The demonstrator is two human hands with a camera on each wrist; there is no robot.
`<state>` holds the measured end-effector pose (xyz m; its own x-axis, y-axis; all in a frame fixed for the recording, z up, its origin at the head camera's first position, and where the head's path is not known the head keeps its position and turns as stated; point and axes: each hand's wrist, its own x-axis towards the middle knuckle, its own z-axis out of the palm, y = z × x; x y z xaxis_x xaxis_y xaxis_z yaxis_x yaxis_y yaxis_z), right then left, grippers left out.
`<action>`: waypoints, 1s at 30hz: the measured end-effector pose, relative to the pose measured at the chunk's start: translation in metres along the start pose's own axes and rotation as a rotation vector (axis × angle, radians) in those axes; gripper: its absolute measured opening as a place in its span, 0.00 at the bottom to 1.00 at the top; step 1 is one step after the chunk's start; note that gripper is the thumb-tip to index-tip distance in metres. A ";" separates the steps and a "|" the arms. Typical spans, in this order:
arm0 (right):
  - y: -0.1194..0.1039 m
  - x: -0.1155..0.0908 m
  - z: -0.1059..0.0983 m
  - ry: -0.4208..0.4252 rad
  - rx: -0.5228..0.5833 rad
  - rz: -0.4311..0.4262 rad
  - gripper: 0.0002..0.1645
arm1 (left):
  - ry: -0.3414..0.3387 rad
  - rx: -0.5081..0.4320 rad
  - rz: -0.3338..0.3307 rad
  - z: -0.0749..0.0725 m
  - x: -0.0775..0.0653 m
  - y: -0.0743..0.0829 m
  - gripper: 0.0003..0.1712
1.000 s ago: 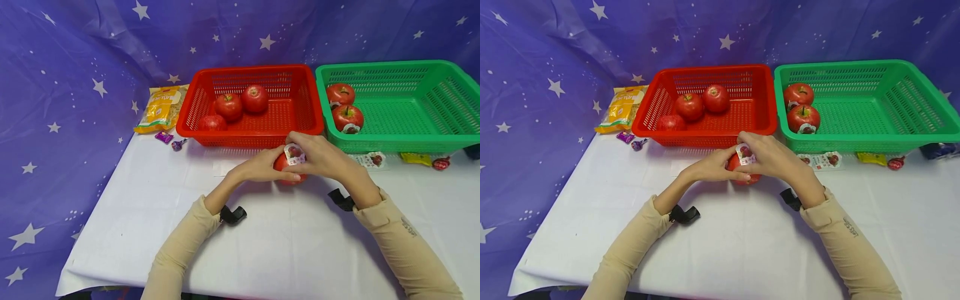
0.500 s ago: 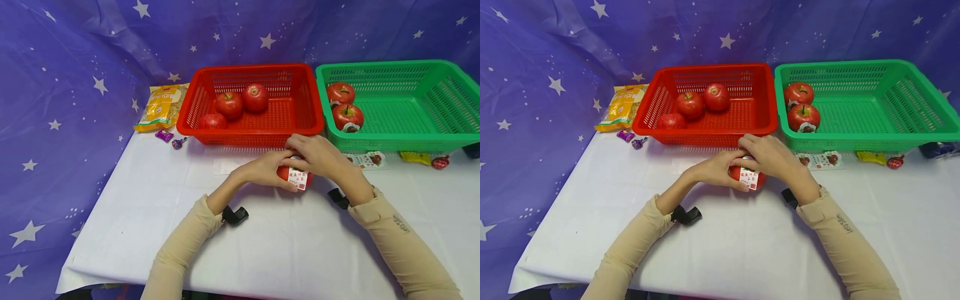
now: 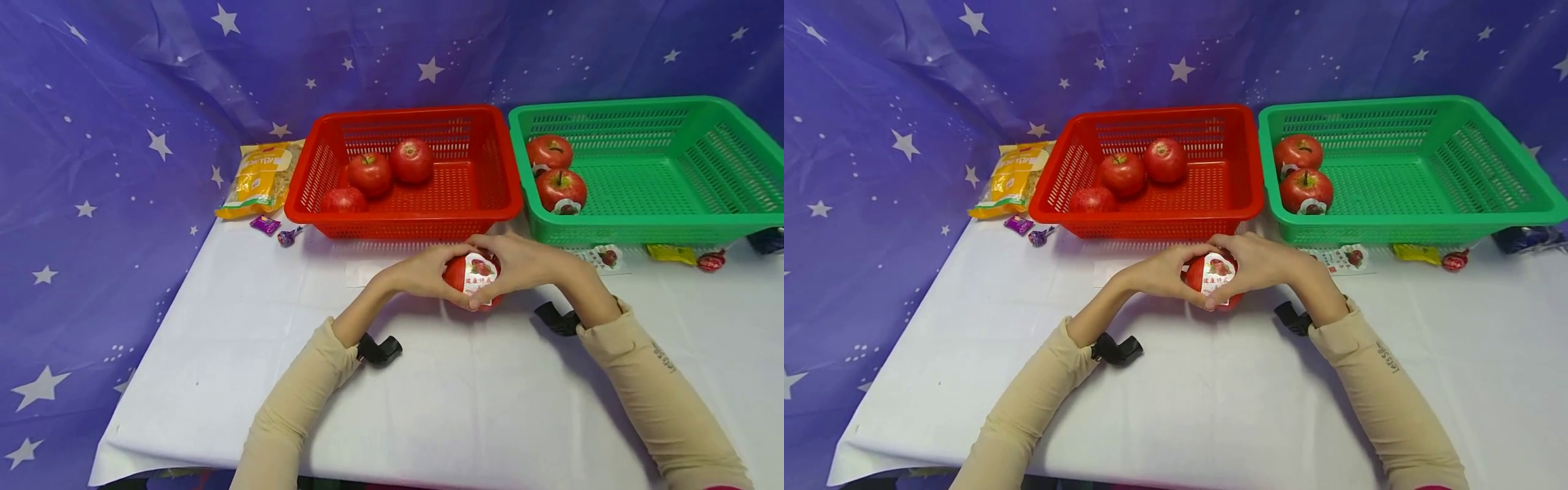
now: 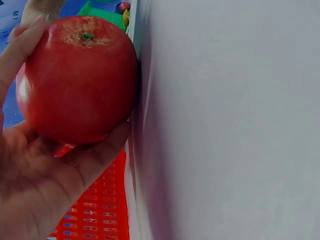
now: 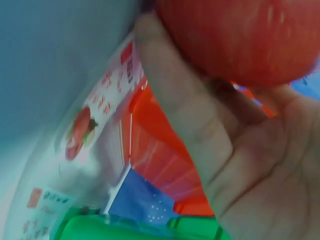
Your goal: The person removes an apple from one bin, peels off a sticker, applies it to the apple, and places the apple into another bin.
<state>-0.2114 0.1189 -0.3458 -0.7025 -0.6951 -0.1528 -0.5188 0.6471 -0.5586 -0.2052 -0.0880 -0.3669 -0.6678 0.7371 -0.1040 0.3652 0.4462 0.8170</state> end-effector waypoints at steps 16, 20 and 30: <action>0.004 -0.002 0.011 -0.154 0.166 -0.063 0.52 | -0.098 0.285 0.084 -0.015 -0.011 0.026 0.37; 0.000 -0.012 0.016 -0.094 0.046 -0.103 0.47 | -0.036 0.183 0.124 -0.032 -0.009 0.037 0.29; 0.001 -0.072 -0.056 0.077 0.102 -0.185 0.55 | 0.297 0.400 -0.108 -0.038 0.063 0.064 0.50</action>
<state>-0.1886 0.1877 -0.2894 -0.6374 -0.7703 0.0203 -0.5929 0.4735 -0.6513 -0.2482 -0.0320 -0.2994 -0.8498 0.5259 0.0371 0.4647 0.7140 0.5237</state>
